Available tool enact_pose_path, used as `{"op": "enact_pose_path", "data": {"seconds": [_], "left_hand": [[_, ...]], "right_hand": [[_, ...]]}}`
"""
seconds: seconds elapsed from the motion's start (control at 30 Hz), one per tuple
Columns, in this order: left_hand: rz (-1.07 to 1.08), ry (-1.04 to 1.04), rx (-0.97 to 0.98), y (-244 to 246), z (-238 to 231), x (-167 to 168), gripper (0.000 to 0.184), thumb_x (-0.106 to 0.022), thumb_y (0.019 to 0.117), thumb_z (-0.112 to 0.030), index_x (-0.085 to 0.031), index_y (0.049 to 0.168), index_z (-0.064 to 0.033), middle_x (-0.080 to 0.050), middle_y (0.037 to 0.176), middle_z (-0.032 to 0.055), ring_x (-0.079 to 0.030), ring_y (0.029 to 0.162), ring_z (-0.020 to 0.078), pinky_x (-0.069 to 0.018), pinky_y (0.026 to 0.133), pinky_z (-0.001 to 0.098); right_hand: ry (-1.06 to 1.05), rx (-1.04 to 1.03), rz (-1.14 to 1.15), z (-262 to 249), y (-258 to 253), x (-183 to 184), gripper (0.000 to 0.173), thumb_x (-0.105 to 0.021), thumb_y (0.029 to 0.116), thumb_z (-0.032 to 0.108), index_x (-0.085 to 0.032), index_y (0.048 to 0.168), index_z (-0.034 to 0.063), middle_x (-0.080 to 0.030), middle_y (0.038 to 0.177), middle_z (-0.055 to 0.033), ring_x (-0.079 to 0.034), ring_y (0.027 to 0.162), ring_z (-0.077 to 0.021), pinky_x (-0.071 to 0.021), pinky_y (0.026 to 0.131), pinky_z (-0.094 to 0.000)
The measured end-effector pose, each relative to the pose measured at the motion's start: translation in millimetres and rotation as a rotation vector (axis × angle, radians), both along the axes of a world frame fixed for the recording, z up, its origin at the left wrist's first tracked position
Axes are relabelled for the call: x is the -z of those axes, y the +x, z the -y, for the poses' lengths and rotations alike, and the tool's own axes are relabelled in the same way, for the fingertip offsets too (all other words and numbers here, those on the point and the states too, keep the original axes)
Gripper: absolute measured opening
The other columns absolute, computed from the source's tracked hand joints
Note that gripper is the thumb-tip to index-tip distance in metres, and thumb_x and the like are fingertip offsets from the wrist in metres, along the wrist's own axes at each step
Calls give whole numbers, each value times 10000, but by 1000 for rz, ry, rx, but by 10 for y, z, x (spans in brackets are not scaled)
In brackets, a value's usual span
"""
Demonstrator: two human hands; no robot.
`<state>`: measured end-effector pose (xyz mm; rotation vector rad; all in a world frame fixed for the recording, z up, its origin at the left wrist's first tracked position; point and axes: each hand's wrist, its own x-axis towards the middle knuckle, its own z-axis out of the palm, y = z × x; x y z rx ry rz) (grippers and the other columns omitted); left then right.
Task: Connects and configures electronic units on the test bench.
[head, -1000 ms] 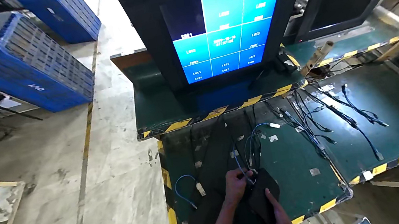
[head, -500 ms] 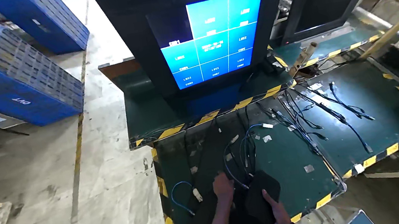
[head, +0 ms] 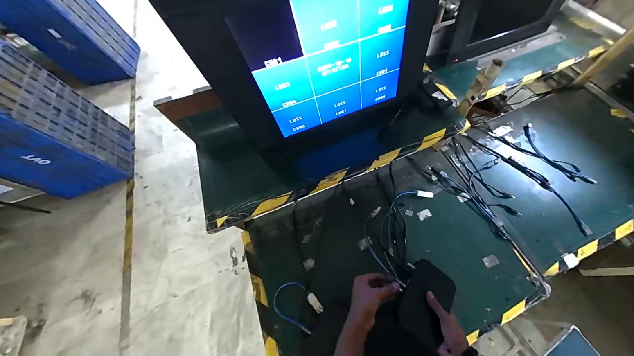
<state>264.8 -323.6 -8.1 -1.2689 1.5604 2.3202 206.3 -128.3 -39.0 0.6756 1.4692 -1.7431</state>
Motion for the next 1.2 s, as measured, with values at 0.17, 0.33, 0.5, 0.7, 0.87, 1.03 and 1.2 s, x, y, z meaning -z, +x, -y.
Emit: {"op": "enact_pose_path", "data": {"seconds": [0.17, 0.33, 0.5, 0.7, 0.87, 1.03, 1.2], "left_hand": [[111, -35, 158, -38, 90, -70, 267, -820, 848, -74, -700, 1066, 23, -714, 976, 135, -696, 855, 211, -601, 798, 374], [253, -234, 182, -122, -19, 23, 256, -868, 770, -165, -755, 962, -39, -728, 964, 128, -700, 889, 249, -588, 833, 451], [246, -203, 214, -61, -82, 141, 237, -861, 768, -170, -750, 930, -38, -720, 964, 130, -686, 907, 254, -572, 840, 469], [77, -85, 169, 17, -73, 7, 170, -833, 831, -126, -735, 912, -12, -733, 961, 99, -679, 858, 183, -571, 787, 369], [283, -887, 441, 450, 47, 94, 407, -687, 935, -405, -726, 1272, -178, -541, 1495, 134, -433, 1437, 333, -362, 1184, 523], [526, -998, 832, 1139, 102, 377, 938, -870, 733, -439, -447, 1558, -292, -147, 1700, 197, -139, 1542, 478, -223, 1164, 722], [299, -994, 560, 1058, 48, 251, 687, -735, 899, -291, -497, 1525, -136, -280, 1642, 255, -213, 1538, 446, -263, 1242, 537]], "right_hand": [[24, 13, -10, 2, 18, -65, 435, -658, 1008, 299, -566, 1317, 7, -733, 1054, -175, -738, 924, -256, -634, 789, -456], [174, 109, -88, 112, 130, -166, 483, -766, 933, 277, -594, 1288, -2, -742, 1024, -178, -743, 888, -267, -633, 773, -471], [219, 140, -103, 77, 234, -148, 505, -776, 925, 270, -576, 1297, -6, -739, 1014, -177, -742, 870, -263, -634, 762, -467], [99, 116, -50, -2, 156, -146, 421, -654, 1007, 319, -592, 1298, 21, -739, 1031, -162, -738, 896, -248, -631, 764, -459], [-158, 58, 130, -133, 325, -78, 340, -518, 1066, 276, -564, 1313, 46, -710, 1121, -157, -710, 1002, -253, -614, 841, -458], [-107, -75, 325, -129, 479, 130, 354, -587, 1039, 237, -539, 1317, 24, -685, 1138, -182, -697, 1003, -280, -604, 846, -448], [165, -673, 318, -130, 520, 284, 576, -569, 1046, 435, -478, 1371, -32, -723, 1175, -181, -742, 1024, -282, -620, 889, -428]]}}
